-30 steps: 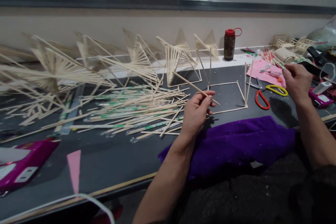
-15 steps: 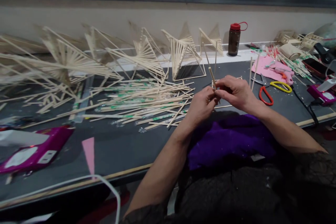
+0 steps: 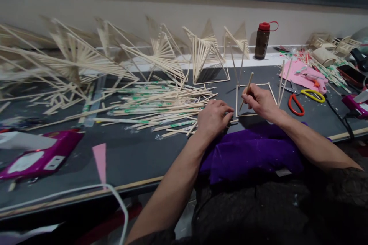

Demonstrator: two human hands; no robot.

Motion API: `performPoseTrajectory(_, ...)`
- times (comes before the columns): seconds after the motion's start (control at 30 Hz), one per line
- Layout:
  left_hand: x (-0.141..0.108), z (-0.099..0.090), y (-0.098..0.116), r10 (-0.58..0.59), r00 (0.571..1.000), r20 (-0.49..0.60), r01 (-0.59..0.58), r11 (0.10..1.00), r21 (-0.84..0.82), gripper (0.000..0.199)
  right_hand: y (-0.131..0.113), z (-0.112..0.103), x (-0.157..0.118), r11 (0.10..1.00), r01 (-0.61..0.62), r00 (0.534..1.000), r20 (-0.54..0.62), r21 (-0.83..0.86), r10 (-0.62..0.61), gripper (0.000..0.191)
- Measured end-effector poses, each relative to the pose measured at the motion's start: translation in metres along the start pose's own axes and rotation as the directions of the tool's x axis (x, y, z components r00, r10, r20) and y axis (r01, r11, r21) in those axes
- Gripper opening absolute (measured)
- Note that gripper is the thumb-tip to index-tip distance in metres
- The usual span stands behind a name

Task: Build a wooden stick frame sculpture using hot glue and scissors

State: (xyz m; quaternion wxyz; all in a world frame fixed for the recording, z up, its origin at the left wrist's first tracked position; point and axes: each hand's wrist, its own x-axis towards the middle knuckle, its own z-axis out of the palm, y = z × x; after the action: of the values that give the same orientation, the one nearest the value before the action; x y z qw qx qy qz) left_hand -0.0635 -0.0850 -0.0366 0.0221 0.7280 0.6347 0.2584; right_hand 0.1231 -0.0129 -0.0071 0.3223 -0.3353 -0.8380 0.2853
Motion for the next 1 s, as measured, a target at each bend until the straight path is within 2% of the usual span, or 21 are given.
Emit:
performPoseTrajectory(0.1,-0.0002,0.0044,0.0025,0.043,0.998,0.044,-0.046,0.997,0.062,0.025,0.0006,0.0022,0.0008,1.000,0.000,1.000,0.005,-0.005,0.000,0.013)
performPoseTrajectory(0.23,-0.0008,0.0031,0.0031,0.045,0.990,0.133,-0.062,0.989,0.134,0.027,0.0024,0.0040,0.0010,1.000,0.011,1.000,0.003,0.002,-0.011,0.015)
performPoseTrajectory(0.47,-0.0026,0.0001,0.0051,0.079,0.972,0.220,-0.110,0.985,0.132,0.031,0.0062,0.0033,-0.0011,1.000,0.020,1.000,-0.003,0.021,-0.020,0.014)
performPoseTrajectory(0.6,-0.0018,0.0015,0.0048,0.048,0.967,0.249,-0.091,0.982,0.165,0.020,0.0065,0.0005,-0.0028,1.000,0.019,1.000,-0.019,0.020,-0.018,0.014)
performPoseTrajectory(0.7,-0.0007,0.0006,0.0034,-0.007,0.967,0.255,-0.054,0.971,0.232,0.021,0.0062,-0.0014,-0.0040,1.000,0.014,1.000,-0.028,0.016,-0.013,0.014)
performPoseTrajectory(0.8,0.0000,-0.0019,0.0013,-0.076,0.972,0.223,0.004,0.951,0.309,0.025,0.0057,-0.0025,-0.0044,1.000,0.000,0.999,-0.042,0.008,0.000,0.014)
performPoseTrajectory(0.87,-0.0001,-0.0033,0.0006,-0.095,0.983,0.155,0.040,0.945,0.325,0.024,0.0054,-0.0024,-0.0042,1.000,-0.012,0.999,-0.049,0.006,0.012,0.014)
performPoseTrajectory(0.93,-0.0005,-0.0037,0.0013,-0.082,0.994,0.077,0.058,0.958,0.280,0.024,0.0054,-0.0014,-0.0039,1.000,-0.022,0.999,-0.050,0.013,0.022,0.014)
performPoseTrajectory(1.0,-0.0011,-0.0029,0.0027,-0.069,0.997,0.047,0.058,0.977,0.203,0.023,0.0058,0.0006,-0.0034,0.999,-0.029,0.999,-0.041,0.024,0.030,0.014)
